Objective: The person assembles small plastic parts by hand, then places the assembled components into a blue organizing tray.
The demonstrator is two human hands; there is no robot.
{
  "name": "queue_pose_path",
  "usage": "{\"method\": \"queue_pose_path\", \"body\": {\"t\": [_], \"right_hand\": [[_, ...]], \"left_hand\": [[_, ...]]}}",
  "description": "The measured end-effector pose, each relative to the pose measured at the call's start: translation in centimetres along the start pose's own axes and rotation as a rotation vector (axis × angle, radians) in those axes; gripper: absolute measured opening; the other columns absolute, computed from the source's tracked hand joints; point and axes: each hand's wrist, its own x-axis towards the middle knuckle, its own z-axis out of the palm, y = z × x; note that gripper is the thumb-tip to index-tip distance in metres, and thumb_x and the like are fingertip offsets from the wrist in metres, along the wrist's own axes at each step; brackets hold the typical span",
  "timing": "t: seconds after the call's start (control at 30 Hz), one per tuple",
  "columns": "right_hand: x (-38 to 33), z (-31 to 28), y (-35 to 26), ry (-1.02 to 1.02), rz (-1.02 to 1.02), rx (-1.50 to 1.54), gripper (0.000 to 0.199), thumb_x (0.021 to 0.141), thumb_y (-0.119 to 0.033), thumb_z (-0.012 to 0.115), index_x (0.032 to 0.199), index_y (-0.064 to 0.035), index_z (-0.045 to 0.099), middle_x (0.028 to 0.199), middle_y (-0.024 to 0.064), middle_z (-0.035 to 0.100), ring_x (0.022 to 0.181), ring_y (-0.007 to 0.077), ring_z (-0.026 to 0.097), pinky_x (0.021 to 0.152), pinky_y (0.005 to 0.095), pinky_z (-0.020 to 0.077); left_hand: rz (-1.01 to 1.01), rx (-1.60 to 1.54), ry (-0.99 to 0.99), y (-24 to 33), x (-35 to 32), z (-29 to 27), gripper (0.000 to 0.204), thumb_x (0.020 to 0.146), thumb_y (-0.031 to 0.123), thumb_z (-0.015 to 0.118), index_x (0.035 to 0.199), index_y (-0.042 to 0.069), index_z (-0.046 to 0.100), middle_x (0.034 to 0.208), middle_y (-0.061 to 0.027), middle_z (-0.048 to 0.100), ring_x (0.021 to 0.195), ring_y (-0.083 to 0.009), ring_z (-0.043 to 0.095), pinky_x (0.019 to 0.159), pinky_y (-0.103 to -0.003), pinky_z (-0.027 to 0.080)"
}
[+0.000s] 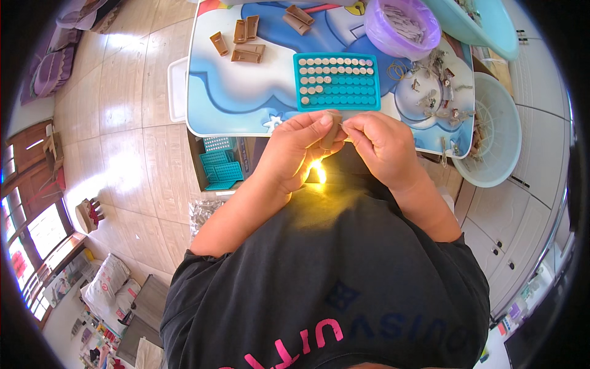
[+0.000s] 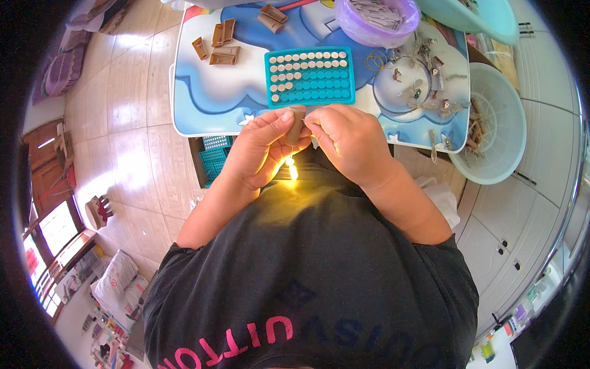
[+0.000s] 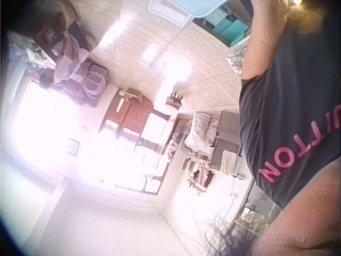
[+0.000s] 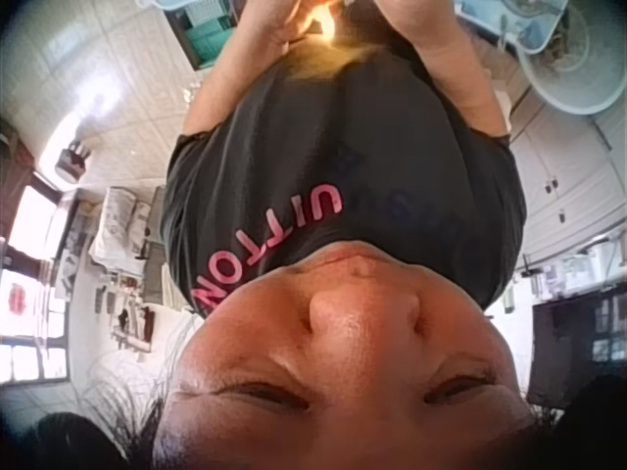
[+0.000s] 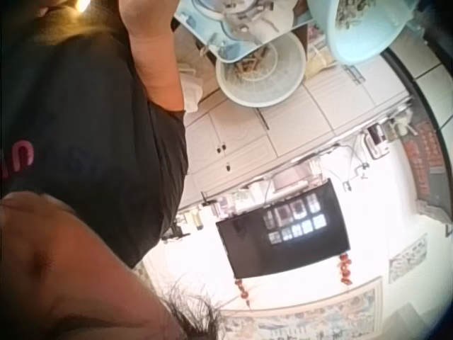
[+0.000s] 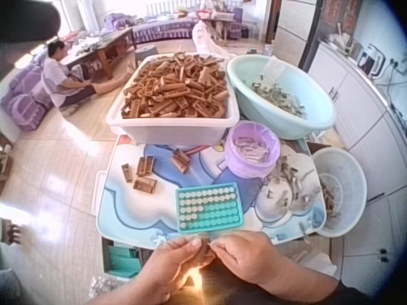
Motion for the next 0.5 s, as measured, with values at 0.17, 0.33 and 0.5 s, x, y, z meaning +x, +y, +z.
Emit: {"method": "queue_pose_path", "body": {"t": [0.17, 0.33, 0.5], "right_hand": [[-0.12, 0.39, 0.29, -0.005, -0.032, -0.041, 0.012, 0.074, -0.006, 0.066, 0.083, -0.0041, 0.059, 0.077, 0.0095, 0.063, 0.068, 0.0269, 0.061, 0.057, 0.034, 0.0488], [-0.16, 0.26, 0.12, 0.01, -0.013, -0.027, 0.012, 0.074, -0.006, 0.066, 0.083, -0.0042, 0.058, 0.076, 0.0092, 0.062, 0.067, 0.0266, 0.061, 0.057, 0.034, 0.0486], [0.01, 0.37, 0.16, 0.012, -0.069, -0.059, 0.011, 0.074, -0.005, 0.065, 0.083, -0.0038, 0.058, 0.076, 0.0092, 0.062, 0.067, 0.0266, 0.061, 0.057, 0.0338, 0.0485]], "left_hand": [[-0.006, 0.03, 0.128, -0.22, -0.13, 0.48, 0.024, 0.092, 0.019, 0.051, 0.103, 0.0, 0.059, 0.092, -0.0076, 0.064, 0.085, -0.0164, 0.062, 0.086, -0.032, 0.049], [-0.029, -0.019, 0.155, -0.01, -0.23, 0.58, 0.025, 0.091, 0.019, 0.052, 0.104, 0.0, 0.059, 0.091, -0.0073, 0.064, 0.085, -0.0156, 0.062, 0.085, -0.031, 0.05], [-0.038, -0.017, 0.131, 0.07, -0.17, 0.42, 0.025, 0.091, 0.019, 0.052, 0.104, 0.0, 0.059, 0.091, -0.0074, 0.064, 0.085, -0.0155, 0.062, 0.085, -0.031, 0.05]]}}
